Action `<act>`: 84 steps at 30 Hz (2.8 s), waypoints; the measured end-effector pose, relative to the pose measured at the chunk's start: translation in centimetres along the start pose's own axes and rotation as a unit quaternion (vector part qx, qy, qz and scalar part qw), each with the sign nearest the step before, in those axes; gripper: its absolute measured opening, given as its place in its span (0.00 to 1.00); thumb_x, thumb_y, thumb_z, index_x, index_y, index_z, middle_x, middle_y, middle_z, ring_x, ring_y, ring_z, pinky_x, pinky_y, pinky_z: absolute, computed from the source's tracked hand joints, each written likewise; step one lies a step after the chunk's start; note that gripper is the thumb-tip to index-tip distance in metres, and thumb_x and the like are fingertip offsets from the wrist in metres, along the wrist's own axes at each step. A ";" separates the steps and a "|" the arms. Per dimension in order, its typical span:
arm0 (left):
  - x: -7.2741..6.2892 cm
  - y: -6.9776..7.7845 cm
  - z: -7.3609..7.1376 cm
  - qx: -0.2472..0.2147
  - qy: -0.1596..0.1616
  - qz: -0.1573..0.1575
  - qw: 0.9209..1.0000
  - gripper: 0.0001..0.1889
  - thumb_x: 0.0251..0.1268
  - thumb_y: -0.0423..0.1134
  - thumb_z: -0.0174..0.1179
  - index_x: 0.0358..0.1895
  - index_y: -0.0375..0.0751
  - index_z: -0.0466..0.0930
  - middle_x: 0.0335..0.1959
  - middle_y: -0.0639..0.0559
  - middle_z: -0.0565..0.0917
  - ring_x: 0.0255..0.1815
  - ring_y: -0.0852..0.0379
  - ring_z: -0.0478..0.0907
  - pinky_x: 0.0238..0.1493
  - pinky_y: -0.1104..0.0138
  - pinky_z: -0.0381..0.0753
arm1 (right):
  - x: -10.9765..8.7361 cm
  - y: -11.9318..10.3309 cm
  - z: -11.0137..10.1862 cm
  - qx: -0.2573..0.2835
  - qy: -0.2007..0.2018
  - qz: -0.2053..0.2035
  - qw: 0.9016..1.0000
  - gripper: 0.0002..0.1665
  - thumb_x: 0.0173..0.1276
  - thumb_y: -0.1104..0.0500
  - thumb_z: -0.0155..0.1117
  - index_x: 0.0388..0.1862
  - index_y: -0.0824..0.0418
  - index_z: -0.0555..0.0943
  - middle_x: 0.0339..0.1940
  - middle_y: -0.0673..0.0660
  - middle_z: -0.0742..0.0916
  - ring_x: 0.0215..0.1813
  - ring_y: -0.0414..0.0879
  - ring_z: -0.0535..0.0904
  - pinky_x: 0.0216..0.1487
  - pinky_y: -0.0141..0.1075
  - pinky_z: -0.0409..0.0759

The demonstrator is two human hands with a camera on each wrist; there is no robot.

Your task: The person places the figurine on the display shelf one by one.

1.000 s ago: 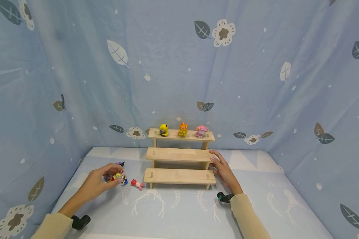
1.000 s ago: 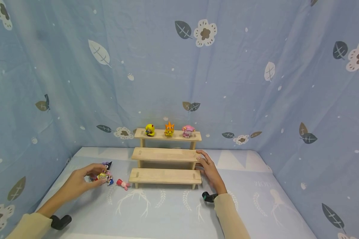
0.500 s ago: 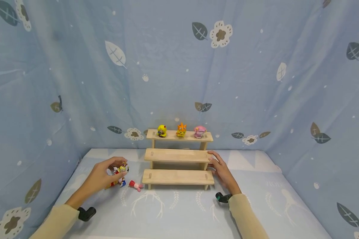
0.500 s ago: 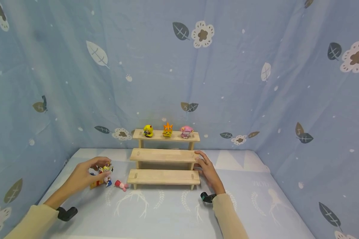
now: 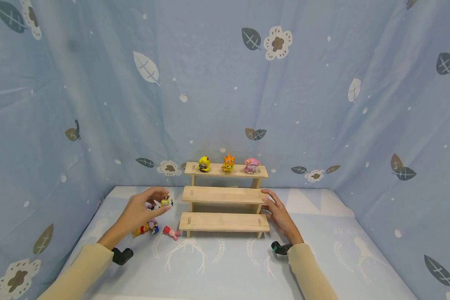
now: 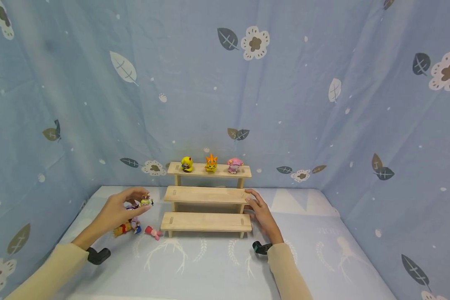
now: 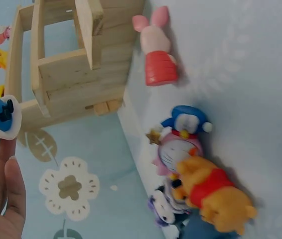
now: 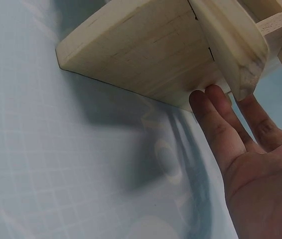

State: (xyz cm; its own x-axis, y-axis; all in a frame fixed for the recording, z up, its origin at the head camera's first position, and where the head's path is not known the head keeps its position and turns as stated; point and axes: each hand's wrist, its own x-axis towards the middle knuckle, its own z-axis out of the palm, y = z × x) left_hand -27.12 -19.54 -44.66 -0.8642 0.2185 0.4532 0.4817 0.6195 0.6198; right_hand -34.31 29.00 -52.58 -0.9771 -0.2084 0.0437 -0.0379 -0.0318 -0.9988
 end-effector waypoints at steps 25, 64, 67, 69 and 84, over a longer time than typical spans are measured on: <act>4.8 2.0 3.7 -0.073 -0.015 0.067 0.995 0.25 0.60 0.39 0.77 0.60 0.45 0.80 0.46 0.56 0.86 0.44 0.59 0.84 0.46 0.54 0.85 | 0.1 0.0 0.0 0.003 0.005 0.009 1.000 0.30 0.81 0.44 0.56 0.78 0.45 0.65 0.74 0.66 0.70 0.68 0.68 0.71 0.61 0.53 0.80; 8.0 6.0 9.1 -0.131 -0.025 0.092 0.987 0.21 0.63 0.43 0.75 0.57 0.51 0.83 0.45 0.61 0.87 0.45 0.60 0.83 0.43 0.61 0.81 | 0.0 0.1 0.0 -0.006 0.008 0.007 1.000 0.30 0.81 0.42 0.55 0.78 0.45 0.65 0.74 0.65 0.70 0.66 0.63 0.74 0.63 0.56 0.78; 8.2 6.2 9.5 -0.132 -0.025 0.086 0.987 0.21 0.63 0.45 0.75 0.58 0.48 0.83 0.45 0.62 0.87 0.45 0.61 0.83 0.43 0.61 0.81 | 0.0 0.1 0.0 -0.007 0.009 0.006 1.000 0.30 0.82 0.43 0.55 0.78 0.45 0.65 0.74 0.65 0.70 0.66 0.63 0.75 0.63 0.55 0.78; 8.4 6.3 9.9 -0.133 -0.026 0.086 0.987 0.21 0.63 0.45 0.74 0.58 0.49 0.83 0.46 0.63 0.87 0.45 0.62 0.83 0.43 0.61 0.81 | 0.0 0.1 0.0 -0.005 0.011 0.005 1.000 0.30 0.82 0.44 0.55 0.78 0.46 0.65 0.74 0.66 0.70 0.66 0.64 0.75 0.63 0.55 0.78; 9.5 7.7 12.5 -0.165 -0.042 0.070 0.983 0.19 0.63 0.44 0.75 0.56 0.54 0.82 0.46 0.60 0.87 0.45 0.62 0.83 0.43 0.61 0.81 | 0.0 0.0 0.0 -0.007 0.015 0.018 1.000 0.31 0.80 0.41 0.56 0.78 0.44 0.65 0.75 0.64 0.69 0.66 0.63 0.74 0.63 0.54 0.78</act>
State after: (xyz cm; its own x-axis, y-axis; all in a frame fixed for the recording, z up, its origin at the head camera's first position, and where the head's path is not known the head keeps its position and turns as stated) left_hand -33.40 -3.30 -43.57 -0.7879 0.3546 0.5034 0.6062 0.3032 0.7353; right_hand -34.33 28.97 -52.58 -0.9838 -0.1791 0.0074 -0.0056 -0.0107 -0.9999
